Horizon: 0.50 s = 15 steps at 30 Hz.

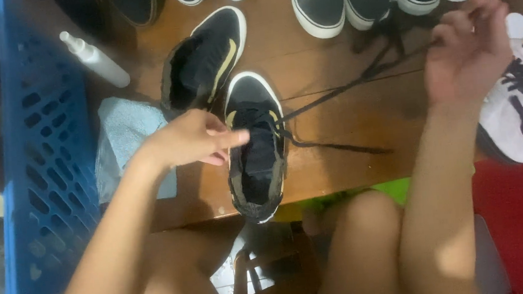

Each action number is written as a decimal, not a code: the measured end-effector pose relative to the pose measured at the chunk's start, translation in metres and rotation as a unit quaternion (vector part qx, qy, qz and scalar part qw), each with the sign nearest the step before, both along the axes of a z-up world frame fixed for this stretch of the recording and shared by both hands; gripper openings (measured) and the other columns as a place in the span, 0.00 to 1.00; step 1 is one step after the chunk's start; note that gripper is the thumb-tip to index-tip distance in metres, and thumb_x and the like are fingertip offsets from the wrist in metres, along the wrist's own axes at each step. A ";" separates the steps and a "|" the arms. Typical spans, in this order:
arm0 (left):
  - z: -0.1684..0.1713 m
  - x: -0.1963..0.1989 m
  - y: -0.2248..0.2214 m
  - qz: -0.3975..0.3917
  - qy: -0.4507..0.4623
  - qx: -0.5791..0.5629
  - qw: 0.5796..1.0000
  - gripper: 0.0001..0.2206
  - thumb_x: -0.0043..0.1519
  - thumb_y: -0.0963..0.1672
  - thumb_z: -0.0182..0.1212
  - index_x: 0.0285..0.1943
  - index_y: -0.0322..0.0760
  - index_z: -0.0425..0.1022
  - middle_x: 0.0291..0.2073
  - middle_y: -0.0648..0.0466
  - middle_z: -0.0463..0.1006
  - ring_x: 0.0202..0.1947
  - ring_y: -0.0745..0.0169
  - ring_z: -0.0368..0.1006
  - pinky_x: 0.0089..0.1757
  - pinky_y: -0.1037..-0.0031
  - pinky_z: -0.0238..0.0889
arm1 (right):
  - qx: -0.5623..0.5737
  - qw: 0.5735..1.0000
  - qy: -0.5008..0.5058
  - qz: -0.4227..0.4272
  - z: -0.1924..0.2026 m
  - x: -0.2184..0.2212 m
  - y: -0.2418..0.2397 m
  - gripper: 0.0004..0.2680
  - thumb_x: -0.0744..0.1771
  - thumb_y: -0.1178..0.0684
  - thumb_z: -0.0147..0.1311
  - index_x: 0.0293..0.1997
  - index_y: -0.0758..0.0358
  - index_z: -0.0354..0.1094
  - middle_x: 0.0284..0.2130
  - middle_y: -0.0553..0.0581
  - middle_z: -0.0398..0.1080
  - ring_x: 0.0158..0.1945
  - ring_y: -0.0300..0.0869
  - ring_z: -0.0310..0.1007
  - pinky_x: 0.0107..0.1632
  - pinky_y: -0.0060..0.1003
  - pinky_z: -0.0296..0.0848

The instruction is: Lacing a pair of black sneakers by threading the laces through the eyelets.

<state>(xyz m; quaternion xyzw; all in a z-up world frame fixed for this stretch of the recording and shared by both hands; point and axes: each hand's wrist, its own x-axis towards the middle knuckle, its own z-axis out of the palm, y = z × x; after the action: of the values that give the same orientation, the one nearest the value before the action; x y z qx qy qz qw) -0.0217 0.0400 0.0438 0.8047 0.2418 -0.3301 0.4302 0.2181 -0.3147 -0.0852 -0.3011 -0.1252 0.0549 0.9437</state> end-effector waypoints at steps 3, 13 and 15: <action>-0.017 -0.001 0.001 0.073 -0.007 -0.018 0.997 0.15 0.62 0.49 0.65 0.37 0.30 0.76 0.35 0.44 0.83 0.41 0.58 0.84 0.48 0.74 0.78 | -0.205 0.974 -0.002 -0.098 0.028 -0.021 0.040 0.28 0.66 0.44 0.62 0.74 0.63 0.59 0.39 0.51 0.70 0.24 0.29 0.49 0.32 0.24 0.52; -0.033 -0.015 -0.006 0.180 -0.031 -0.086 0.979 0.25 0.50 0.46 0.71 0.55 0.32 0.76 0.51 0.48 0.84 0.50 0.58 0.81 0.49 0.70 0.78 | -0.628 0.746 -0.179 0.132 0.107 -0.152 0.155 0.07 0.70 0.62 0.49 0.43 0.63 0.76 0.30 0.53 0.79 0.24 0.32 0.71 0.32 0.25 0.75; -0.042 -0.016 -0.005 0.196 -0.039 -0.087 0.976 0.27 0.47 0.46 0.73 0.56 0.33 0.73 0.48 0.48 0.83 0.48 0.57 0.80 0.46 0.69 0.77 | -0.644 0.727 -0.172 0.163 0.109 -0.161 0.162 0.07 0.68 0.61 0.51 0.42 0.65 0.78 0.29 0.56 0.79 0.25 0.37 0.74 0.32 0.28 0.74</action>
<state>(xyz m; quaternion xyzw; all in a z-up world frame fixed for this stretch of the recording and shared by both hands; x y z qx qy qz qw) -0.0373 0.0350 0.0021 0.7135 0.3481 -0.2271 0.5640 0.0572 -0.1524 0.0236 -0.8159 -0.2669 0.2225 0.4622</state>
